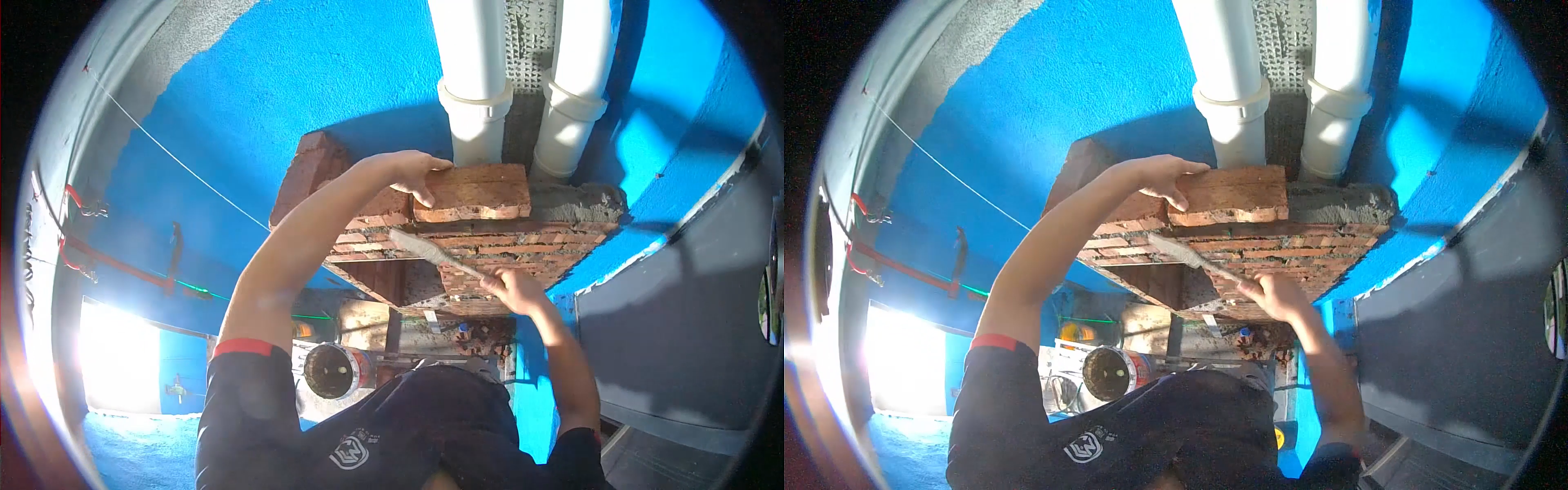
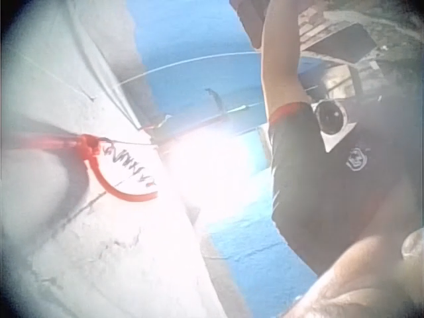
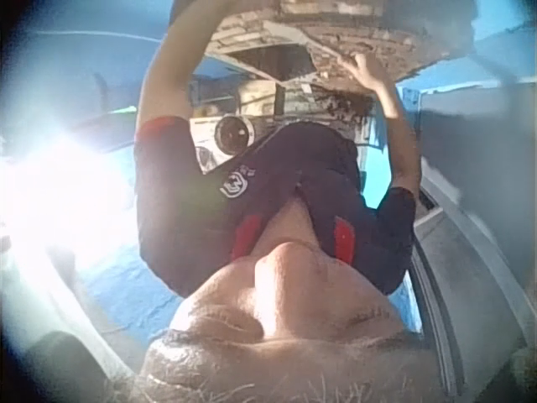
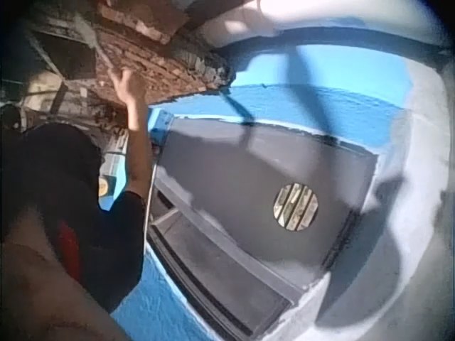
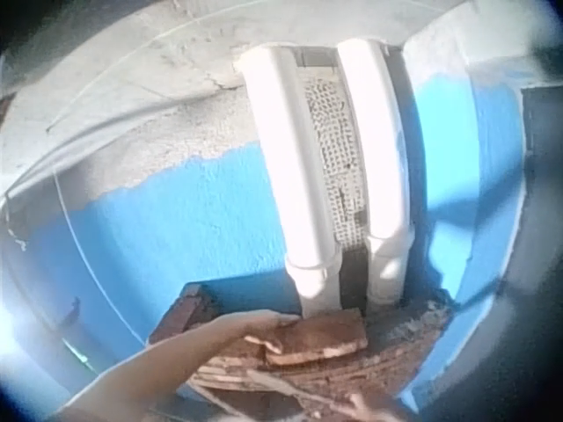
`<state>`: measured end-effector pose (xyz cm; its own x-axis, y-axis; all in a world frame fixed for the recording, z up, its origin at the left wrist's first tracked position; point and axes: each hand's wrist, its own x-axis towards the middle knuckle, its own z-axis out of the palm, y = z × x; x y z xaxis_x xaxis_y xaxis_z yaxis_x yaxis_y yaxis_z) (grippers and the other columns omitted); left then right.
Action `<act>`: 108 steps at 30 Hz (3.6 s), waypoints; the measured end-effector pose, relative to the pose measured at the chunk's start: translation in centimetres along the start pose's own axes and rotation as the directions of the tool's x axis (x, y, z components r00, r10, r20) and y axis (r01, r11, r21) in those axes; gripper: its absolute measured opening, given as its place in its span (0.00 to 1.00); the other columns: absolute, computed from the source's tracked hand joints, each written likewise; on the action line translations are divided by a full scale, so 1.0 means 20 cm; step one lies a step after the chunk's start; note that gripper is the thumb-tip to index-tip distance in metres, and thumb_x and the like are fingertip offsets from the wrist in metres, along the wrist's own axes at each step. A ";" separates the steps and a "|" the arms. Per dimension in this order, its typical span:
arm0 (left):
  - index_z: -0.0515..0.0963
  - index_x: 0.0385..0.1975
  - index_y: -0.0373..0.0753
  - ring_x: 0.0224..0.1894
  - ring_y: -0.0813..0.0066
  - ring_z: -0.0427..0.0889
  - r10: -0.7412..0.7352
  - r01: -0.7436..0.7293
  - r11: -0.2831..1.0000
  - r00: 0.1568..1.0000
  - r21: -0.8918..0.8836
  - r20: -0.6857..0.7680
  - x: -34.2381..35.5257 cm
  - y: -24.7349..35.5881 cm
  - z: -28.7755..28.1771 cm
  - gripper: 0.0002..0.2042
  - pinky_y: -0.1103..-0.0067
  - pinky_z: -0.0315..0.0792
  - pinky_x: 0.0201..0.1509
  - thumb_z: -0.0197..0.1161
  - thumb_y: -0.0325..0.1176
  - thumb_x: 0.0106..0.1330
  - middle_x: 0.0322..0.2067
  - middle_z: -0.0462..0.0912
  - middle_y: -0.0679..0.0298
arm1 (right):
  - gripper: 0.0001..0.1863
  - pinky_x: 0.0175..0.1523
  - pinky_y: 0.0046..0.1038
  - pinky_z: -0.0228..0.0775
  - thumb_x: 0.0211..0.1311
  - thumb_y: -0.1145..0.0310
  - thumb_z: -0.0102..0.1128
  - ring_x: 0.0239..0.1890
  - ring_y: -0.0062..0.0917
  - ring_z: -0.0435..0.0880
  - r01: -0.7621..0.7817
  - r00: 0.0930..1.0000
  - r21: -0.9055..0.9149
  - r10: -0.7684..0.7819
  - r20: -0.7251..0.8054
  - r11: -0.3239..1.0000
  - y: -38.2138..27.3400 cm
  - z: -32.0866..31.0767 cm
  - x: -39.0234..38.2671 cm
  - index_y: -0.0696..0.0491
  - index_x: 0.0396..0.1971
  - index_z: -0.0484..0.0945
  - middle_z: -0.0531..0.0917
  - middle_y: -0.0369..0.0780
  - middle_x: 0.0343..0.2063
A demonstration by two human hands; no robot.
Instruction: The person applies mortar to a brick structure using a trowel and carefully places bricks on the wet mortar, aligning them along a level line.
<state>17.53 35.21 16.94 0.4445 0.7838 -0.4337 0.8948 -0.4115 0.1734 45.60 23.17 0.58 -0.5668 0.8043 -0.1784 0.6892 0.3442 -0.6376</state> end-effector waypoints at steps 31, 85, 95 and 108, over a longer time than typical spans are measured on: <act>0.79 0.34 0.41 0.34 0.71 0.81 -0.361 0.470 -0.240 0.769 -0.849 0.528 -1.71 1.03 3.11 0.10 0.73 0.72 0.34 0.56 0.40 0.64 0.31 0.81 0.61 | 0.18 0.23 0.39 0.64 0.65 0.55 0.57 0.17 0.42 0.75 -0.085 0.991 0.039 0.089 -0.099 0.996 0.41 0.21 -0.54 0.55 0.25 0.74 0.74 0.44 0.15; 0.79 0.33 0.32 0.22 0.69 0.81 -0.765 -0.037 -0.625 0.229 -0.780 0.602 -0.97 1.07 3.77 0.11 0.75 0.76 0.29 0.62 0.35 0.60 0.24 0.82 0.57 | 0.19 0.28 0.37 0.66 0.68 0.54 0.52 0.23 0.40 0.77 0.296 0.906 -0.043 -0.266 0.330 0.954 -0.57 0.39 0.06 0.57 0.30 0.75 0.77 0.44 0.18; 0.77 0.33 0.39 0.22 0.73 0.78 -0.493 -0.291 -0.857 0.221 -0.426 0.841 -0.93 1.40 3.93 0.09 0.77 0.72 0.24 0.56 0.25 0.53 0.24 0.78 0.63 | 0.16 0.28 0.42 0.67 0.68 0.58 0.52 0.27 0.49 0.79 0.359 0.917 -0.550 -0.395 0.056 0.754 -0.73 0.25 0.38 0.57 0.34 0.74 0.79 0.50 0.23; 0.76 0.31 0.35 0.21 0.75 0.75 -0.640 -0.392 -0.760 0.310 -0.519 0.703 -1.13 0.75 3.87 0.07 0.79 0.70 0.25 0.60 0.33 0.63 0.22 0.78 0.64 | 0.12 0.32 0.38 0.71 0.62 0.65 0.60 0.29 0.48 0.79 0.489 0.802 -0.635 -0.595 0.058 0.598 -0.83 0.06 0.20 0.59 0.34 0.75 0.79 0.49 0.26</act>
<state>17.52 -24.74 -39.16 -0.4651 0.1794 -0.8669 -0.8316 0.2472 0.4973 31.40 20.15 9.56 -0.8904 0.4121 0.1931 0.4214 0.9069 0.0076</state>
